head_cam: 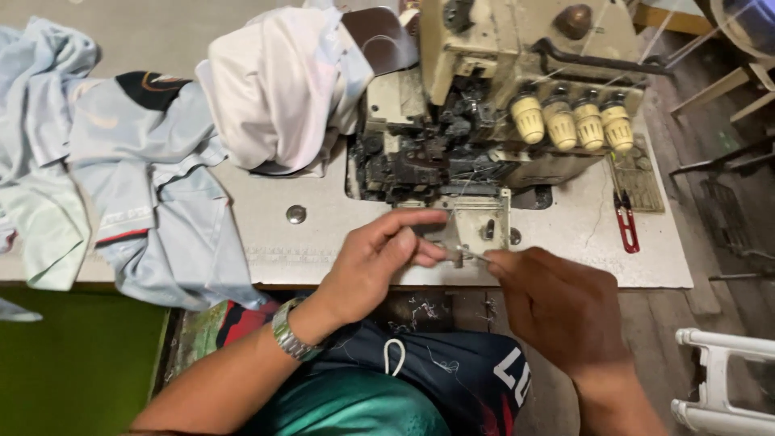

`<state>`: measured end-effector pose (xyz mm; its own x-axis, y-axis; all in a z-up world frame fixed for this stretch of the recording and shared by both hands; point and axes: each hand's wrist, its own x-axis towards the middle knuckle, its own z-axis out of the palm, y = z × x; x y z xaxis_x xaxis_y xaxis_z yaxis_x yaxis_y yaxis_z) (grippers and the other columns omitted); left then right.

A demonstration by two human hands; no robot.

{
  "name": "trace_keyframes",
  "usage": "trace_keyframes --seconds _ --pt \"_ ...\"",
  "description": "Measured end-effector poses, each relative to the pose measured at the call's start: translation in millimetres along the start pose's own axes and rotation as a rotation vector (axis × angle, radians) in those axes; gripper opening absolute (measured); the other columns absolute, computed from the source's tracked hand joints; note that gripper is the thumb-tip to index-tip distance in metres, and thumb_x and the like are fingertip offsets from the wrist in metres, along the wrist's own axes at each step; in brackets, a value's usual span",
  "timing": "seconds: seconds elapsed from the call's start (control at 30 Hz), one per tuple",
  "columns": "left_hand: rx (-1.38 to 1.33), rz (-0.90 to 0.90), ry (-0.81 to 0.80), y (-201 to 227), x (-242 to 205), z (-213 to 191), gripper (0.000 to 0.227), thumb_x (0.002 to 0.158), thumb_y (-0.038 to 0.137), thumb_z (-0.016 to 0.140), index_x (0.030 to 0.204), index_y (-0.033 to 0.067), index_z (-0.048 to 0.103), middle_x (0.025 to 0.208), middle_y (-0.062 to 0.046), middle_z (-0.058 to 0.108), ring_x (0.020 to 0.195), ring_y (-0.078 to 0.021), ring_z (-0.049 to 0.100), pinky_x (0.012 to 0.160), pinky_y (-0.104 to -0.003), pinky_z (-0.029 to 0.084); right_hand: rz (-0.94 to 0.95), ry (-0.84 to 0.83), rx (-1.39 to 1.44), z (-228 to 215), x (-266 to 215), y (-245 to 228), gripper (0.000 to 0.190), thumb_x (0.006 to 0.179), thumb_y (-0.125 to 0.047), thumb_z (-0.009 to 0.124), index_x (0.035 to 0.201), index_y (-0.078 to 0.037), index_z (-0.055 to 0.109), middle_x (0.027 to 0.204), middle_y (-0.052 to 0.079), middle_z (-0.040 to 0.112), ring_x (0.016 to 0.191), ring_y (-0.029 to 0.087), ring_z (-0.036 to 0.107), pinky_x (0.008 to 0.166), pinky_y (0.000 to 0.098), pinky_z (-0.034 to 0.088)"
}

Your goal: Threading an industrial overlock sewing machine using tweezers and thread snips

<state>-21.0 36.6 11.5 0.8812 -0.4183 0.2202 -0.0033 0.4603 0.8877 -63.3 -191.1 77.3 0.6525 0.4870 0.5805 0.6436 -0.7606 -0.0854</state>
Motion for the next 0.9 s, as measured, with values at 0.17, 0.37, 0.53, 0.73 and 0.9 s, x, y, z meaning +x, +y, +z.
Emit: trace_keyframes --seconds 0.17,0.37,0.53,0.73,0.9 --pt "0.28 0.157 0.044 2.6 5.9 2.2 0.043 0.1 0.028 0.056 0.133 0.0 0.056 0.133 -0.019 0.065 0.103 -0.0218 0.074 0.094 -0.03 0.063 0.055 -0.001 -0.032 6.6 0.7 18.1 0.008 0.097 -0.013 0.068 0.101 -0.017 0.074 0.09 -0.002 0.075 0.072 0.013 0.07 0.057 0.0284 0.049" --pt "0.733 0.304 0.151 9.3 10.1 -5.5 0.022 0.099 0.017 0.059 0.113 0.0058 0.071 0.098 -0.008 0.076 0.086 -0.0164 0.073 0.077 -0.025 0.061 0.069 0.048 -0.256 22.7 5.0 64.0 0.041 0.107 -0.008 0.058 0.068 -0.017 0.069 0.055 -0.006 0.06 0.043 0.004 0.05 0.036 0.0195 0.033" --pt "0.901 0.263 0.194 -0.1 5.1 -18.3 0.019 0.097 0.018 0.063 0.107 0.0073 0.075 0.08 -0.003 0.073 0.064 -0.0114 0.064 0.058 -0.023 0.051 0.014 -0.042 -0.387 39.1 17.0 70.9 0.046 0.101 0.001 0.056 0.061 -0.022 0.051 0.048 -0.007 0.043 0.041 0.004 0.029 0.037 0.0225 0.019" --pt "0.986 0.154 0.197 -8.2 -2.8 -24.1 0.021 0.094 0.019 0.064 0.105 0.0073 0.077 0.076 -0.003 0.071 0.065 -0.0128 0.065 0.062 -0.025 0.054 0.079 -0.035 -0.305 54.4 18.3 84.9 0.017 0.105 -0.021 0.067 0.098 -0.018 0.081 0.053 -0.009 0.056 0.037 0.005 0.036 0.034 0.0208 0.02" --pt "1.015 0.156 0.14 -17.6 -2.1 -28.9 0.019 0.094 0.017 0.065 0.105 0.0082 0.077 0.074 -0.002 0.07 0.059 -0.0116 0.06 0.05 -0.023 0.048 0.024 0.165 -0.276 17.9 6.9 86.4 0.031 0.097 0.009 0.067 0.095 -0.019 0.078 0.073 -0.003 0.067 0.055 0.01 0.051 0.045 0.0269 0.031"
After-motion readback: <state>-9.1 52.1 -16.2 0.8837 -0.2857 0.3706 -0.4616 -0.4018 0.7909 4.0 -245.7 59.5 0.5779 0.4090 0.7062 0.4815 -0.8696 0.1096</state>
